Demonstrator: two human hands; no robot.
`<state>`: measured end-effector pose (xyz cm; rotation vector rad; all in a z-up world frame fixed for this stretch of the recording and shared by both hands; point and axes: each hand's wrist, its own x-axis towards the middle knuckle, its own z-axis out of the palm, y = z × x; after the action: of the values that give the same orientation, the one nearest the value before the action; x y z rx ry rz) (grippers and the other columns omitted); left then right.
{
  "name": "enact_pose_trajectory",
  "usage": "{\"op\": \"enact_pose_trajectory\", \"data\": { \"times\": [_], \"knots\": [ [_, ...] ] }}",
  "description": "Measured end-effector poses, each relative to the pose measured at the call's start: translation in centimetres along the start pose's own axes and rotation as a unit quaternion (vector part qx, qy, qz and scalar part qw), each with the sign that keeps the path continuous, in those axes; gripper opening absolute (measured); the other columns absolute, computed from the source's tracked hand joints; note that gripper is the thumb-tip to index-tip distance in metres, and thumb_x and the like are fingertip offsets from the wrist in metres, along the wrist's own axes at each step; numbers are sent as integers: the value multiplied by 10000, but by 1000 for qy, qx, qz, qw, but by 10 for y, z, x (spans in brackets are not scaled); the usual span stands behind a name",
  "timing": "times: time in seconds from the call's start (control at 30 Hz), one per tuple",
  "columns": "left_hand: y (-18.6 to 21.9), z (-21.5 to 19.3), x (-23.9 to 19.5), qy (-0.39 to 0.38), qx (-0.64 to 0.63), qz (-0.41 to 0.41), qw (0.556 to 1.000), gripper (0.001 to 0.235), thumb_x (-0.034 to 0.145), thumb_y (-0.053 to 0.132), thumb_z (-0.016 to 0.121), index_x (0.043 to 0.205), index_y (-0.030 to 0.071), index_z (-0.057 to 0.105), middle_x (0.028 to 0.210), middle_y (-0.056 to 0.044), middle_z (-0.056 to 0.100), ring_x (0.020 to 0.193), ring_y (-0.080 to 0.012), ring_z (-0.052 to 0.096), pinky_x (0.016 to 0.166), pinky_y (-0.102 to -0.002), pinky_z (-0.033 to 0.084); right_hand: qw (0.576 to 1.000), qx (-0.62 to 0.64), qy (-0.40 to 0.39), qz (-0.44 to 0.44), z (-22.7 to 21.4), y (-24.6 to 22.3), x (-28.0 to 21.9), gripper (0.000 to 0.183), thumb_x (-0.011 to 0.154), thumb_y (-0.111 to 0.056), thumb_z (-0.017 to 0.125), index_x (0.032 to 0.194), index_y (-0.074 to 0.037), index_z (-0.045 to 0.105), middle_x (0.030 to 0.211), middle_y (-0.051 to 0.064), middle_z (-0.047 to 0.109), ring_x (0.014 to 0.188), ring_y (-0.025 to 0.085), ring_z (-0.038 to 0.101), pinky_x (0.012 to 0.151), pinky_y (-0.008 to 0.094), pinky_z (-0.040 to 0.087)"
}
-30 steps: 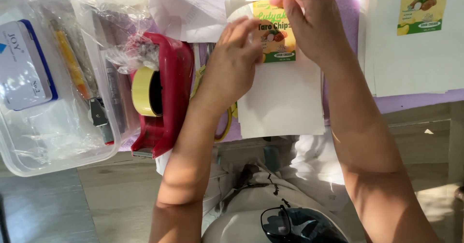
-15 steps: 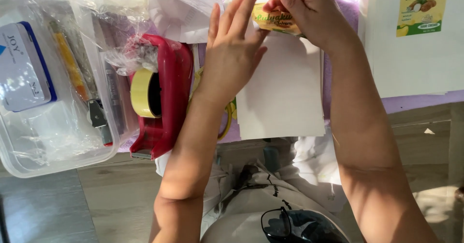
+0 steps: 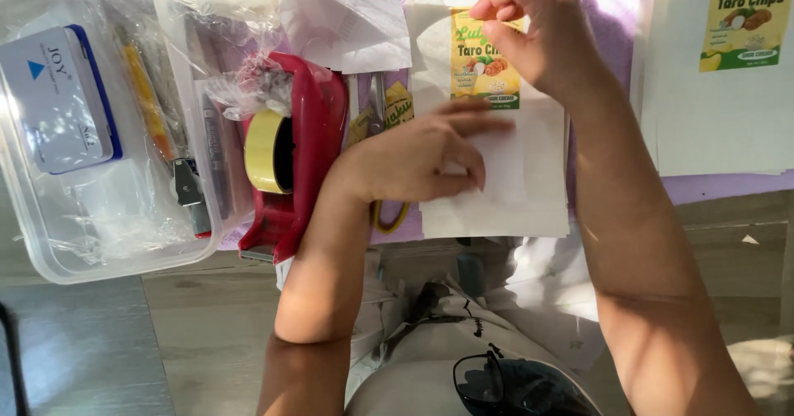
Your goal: The person applies printed labels to white paper pouches. They peel the backing from each label, place it on a pouch, and smooth it down. They also use scissors to trim the edges of a label and handle stacks of pouches and labels.
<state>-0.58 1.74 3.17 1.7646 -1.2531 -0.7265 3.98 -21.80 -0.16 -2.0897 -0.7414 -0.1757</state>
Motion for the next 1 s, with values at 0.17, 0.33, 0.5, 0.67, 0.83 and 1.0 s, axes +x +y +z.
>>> {"op": "enact_pose_trajectory", "data": {
  "times": [0.17,0.33,0.5,0.67,0.83,1.0],
  "knots": [
    [52,-11,-15,310,-70,101,943,150,1034,-40,540,1068,6,678,1241,-195,693,1196,-337,719,1062,-426,604,940,-338,-38,9,20,19,-13,572,916,-436,806,1436,-234,682,1386,39,553,1201,356,503,926,512,386],
    [18,-3,-20,578,179,20,796,216,1115,-42,512,1278,64,608,1231,-122,689,1180,-305,711,1060,-427,667,954,-284,-100,11,13,-15,-8,1064,864,-928,326,1556,-121,368,1593,150,313,1423,472,320,1122,690,238],
    [-25,11,-8,453,443,-206,745,61,1002,-82,655,963,-51,689,1233,-222,663,1334,-446,570,1255,-646,182,963,-231,-109,82,6,-20,-3,1137,785,-916,460,1551,-75,482,1554,221,469,1412,470,358,1112,640,219],
    [-25,19,-3,302,461,-341,761,410,1099,269,506,1389,3,620,1559,-338,423,1505,-504,281,1266,-629,45,935,-325,-54,132,-26,-20,-12,882,796,-525,955,1385,31,607,1251,220,642,1091,432,580,865,529,459],
    [-25,21,2,274,435,-388,765,682,1062,394,582,1563,-37,412,1560,-404,369,1483,-531,313,1261,-587,59,946,-291,-47,136,-37,9,-25,892,937,-643,795,1433,73,599,1307,265,533,1158,469,486,998,555,389],
    [-13,21,0,375,364,-251,815,783,1089,117,864,1626,136,296,1714,-200,127,1648,-417,208,1370,-675,257,963,-199,-13,183,-36,-17,-12,745,812,-250,956,1413,34,620,1350,179,381,1268,380,384,1048,494,378]
  ]
}}
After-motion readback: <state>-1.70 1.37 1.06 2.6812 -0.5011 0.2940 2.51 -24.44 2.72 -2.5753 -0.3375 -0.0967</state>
